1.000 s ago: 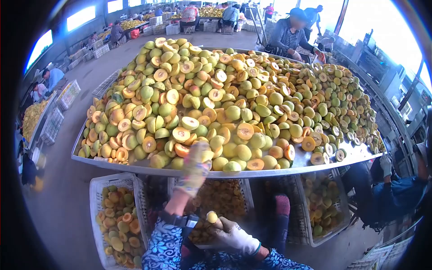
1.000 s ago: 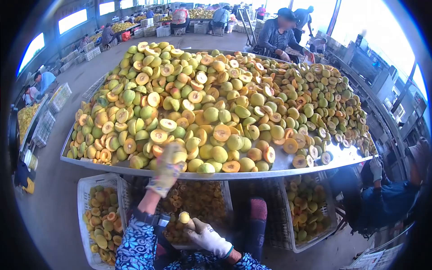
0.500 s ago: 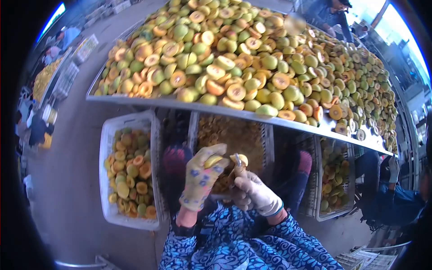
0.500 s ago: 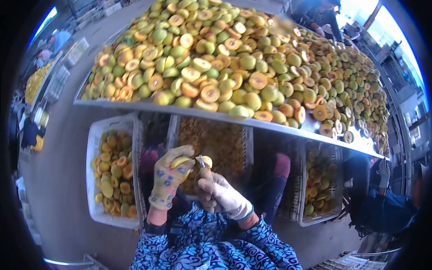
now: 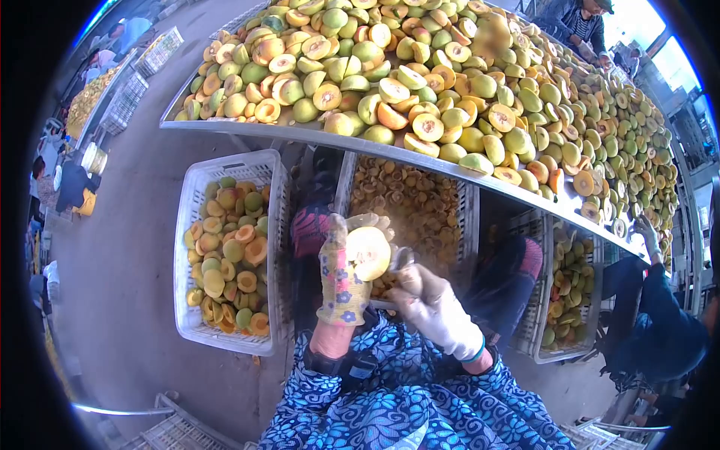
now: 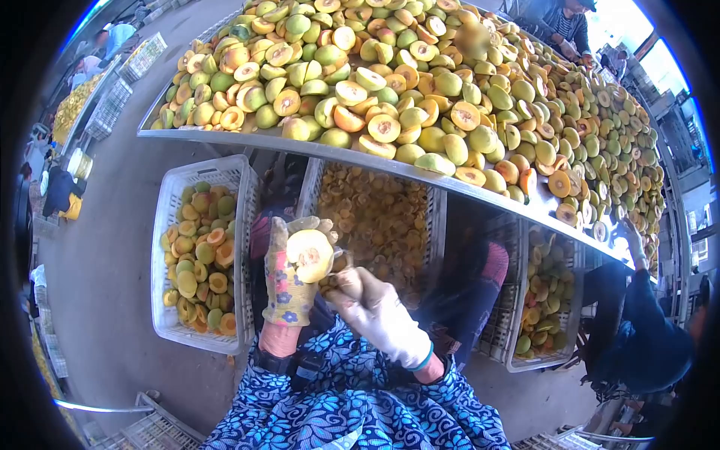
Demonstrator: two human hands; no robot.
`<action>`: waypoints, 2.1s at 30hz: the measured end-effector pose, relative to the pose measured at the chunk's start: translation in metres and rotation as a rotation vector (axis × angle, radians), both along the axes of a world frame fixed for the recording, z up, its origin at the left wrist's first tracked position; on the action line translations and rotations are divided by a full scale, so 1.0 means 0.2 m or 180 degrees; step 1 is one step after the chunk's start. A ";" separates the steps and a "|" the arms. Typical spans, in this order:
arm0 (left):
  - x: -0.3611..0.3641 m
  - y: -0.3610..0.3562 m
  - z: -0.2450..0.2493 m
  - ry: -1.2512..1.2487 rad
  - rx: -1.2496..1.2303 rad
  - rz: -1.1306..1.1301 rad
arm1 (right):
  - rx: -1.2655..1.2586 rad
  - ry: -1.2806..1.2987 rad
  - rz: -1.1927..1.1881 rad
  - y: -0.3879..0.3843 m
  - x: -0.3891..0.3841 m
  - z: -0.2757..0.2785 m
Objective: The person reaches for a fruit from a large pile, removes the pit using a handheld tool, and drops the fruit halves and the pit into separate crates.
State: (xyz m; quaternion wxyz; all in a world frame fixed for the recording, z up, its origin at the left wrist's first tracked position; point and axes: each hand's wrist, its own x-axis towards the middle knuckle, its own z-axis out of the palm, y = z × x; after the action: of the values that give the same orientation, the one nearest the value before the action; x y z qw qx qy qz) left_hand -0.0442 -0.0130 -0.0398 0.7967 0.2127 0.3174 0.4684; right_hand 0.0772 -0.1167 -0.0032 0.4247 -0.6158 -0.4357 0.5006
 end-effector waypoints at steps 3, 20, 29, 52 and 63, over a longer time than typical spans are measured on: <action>0.02 -0.04 0.06 0.0674 0.0682 -0.0061 | 0.0236 -0.0626 0.0279 0.04 -0.03 -0.02; 0.06 -0.09 0.05 0.0873 0.1233 0.0252 | 0.0100 0.0107 0.0771 0.08 0.06 -0.10; 0.12 -0.06 0.09 0.1650 0.1592 0.0311 | 0.0714 0.0255 0.1026 0.11 0.10 -0.17; 0.19 0.02 0.10 0.1694 0.1045 -0.0414 | 0.0184 0.1055 0.1250 0.12 0.18 -0.24; 0.16 0.15 0.18 0.1039 0.2680 -0.1322 | -0.1465 0.3341 0.1248 0.07 0.20 -0.08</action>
State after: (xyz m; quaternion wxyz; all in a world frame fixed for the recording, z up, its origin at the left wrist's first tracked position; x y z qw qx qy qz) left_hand -0.0121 0.0171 -0.0033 0.6580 0.6453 0.1721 0.3478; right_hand 0.1180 -0.1028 -0.0201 0.3386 -0.2709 -0.1540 0.8878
